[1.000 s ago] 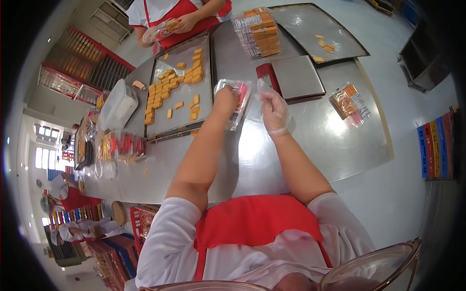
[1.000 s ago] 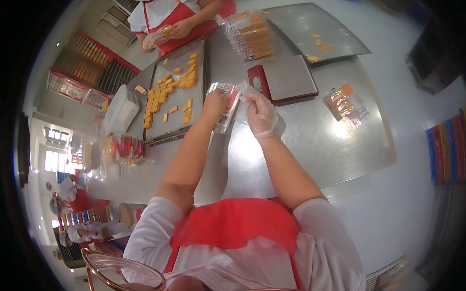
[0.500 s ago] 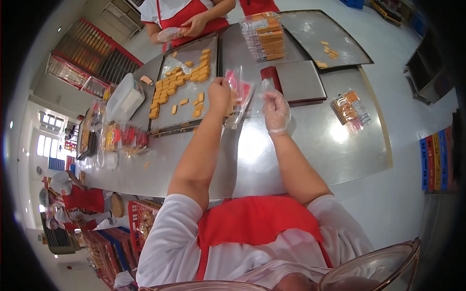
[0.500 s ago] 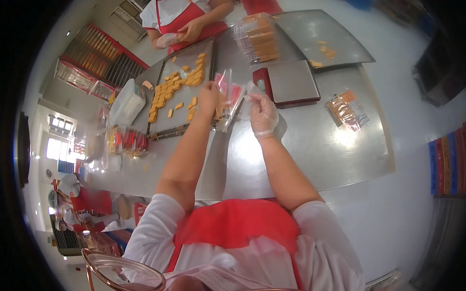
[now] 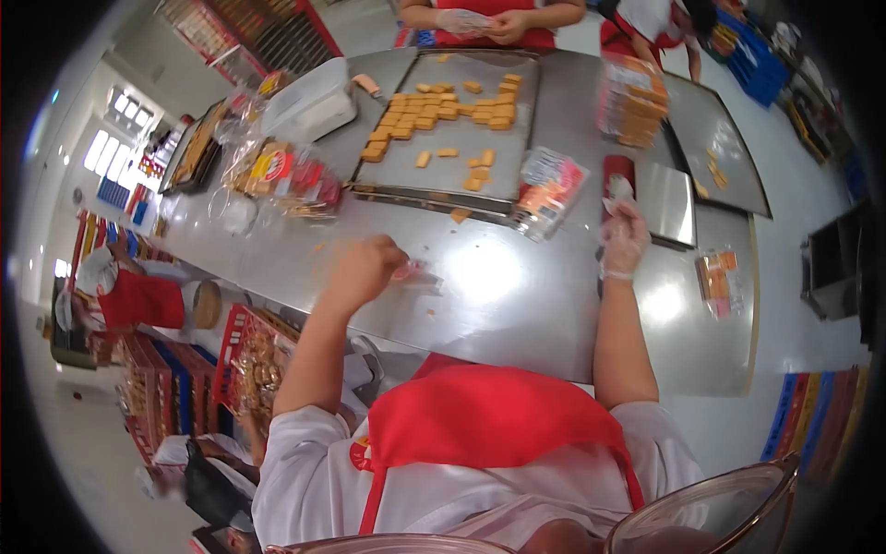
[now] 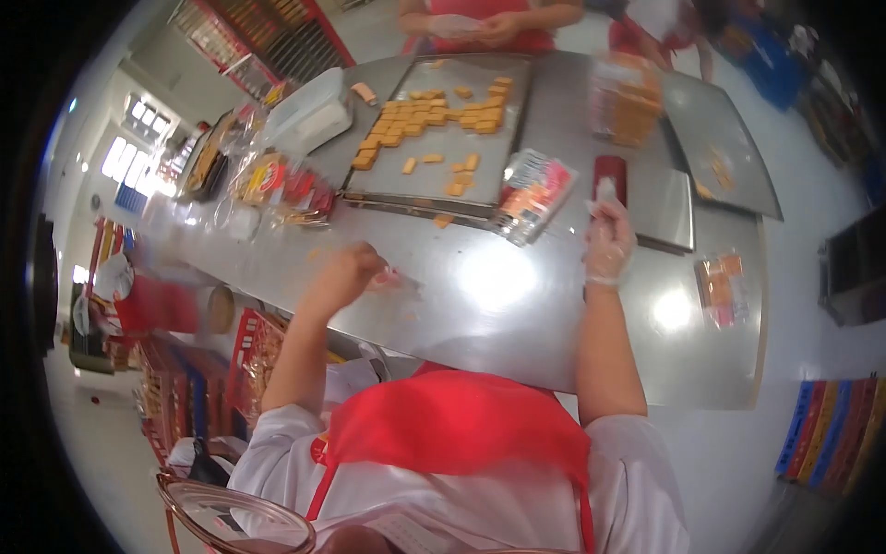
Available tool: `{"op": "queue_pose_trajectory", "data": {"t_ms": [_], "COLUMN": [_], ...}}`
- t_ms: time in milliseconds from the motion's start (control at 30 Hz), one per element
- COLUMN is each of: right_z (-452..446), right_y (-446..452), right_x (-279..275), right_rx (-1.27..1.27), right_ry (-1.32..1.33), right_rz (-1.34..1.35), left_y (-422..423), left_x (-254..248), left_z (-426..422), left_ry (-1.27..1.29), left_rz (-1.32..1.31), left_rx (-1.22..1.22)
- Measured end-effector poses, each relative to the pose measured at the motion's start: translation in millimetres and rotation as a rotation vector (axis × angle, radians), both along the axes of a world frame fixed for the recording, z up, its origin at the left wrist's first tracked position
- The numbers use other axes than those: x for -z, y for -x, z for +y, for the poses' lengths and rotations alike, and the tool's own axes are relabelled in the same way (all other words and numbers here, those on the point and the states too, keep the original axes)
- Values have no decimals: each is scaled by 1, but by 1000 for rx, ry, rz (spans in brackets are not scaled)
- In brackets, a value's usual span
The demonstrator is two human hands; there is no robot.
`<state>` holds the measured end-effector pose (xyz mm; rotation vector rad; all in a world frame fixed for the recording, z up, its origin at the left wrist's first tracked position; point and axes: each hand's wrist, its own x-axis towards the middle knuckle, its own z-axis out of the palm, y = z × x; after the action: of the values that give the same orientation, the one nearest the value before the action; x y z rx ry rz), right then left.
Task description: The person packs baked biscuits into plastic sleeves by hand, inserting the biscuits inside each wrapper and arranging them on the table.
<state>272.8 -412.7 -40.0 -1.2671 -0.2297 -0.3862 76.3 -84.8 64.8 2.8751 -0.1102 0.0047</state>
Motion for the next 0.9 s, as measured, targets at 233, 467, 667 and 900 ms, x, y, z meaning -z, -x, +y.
{"op": "queue_pose_trajectory", "data": {"t_ms": [233,467,667,900], "right_z": [3,70,147,203], "right_y": [5,0,-55,-107], "right_x": [5,-38,-85,-71], "right_rx": [71,259,226,140], "right_ry": [158,974,1376,1865], "right_rz": [54,-467,-514,-357], "left_y": [44,38,43,46], "left_x": [72,80,67,76], "left_z": [39,60,67,72], "left_ry": [91,290,335,382], "left_rz": [-360,-180,-238,-376], "left_rx": [-123,-213,-141,-128]}}
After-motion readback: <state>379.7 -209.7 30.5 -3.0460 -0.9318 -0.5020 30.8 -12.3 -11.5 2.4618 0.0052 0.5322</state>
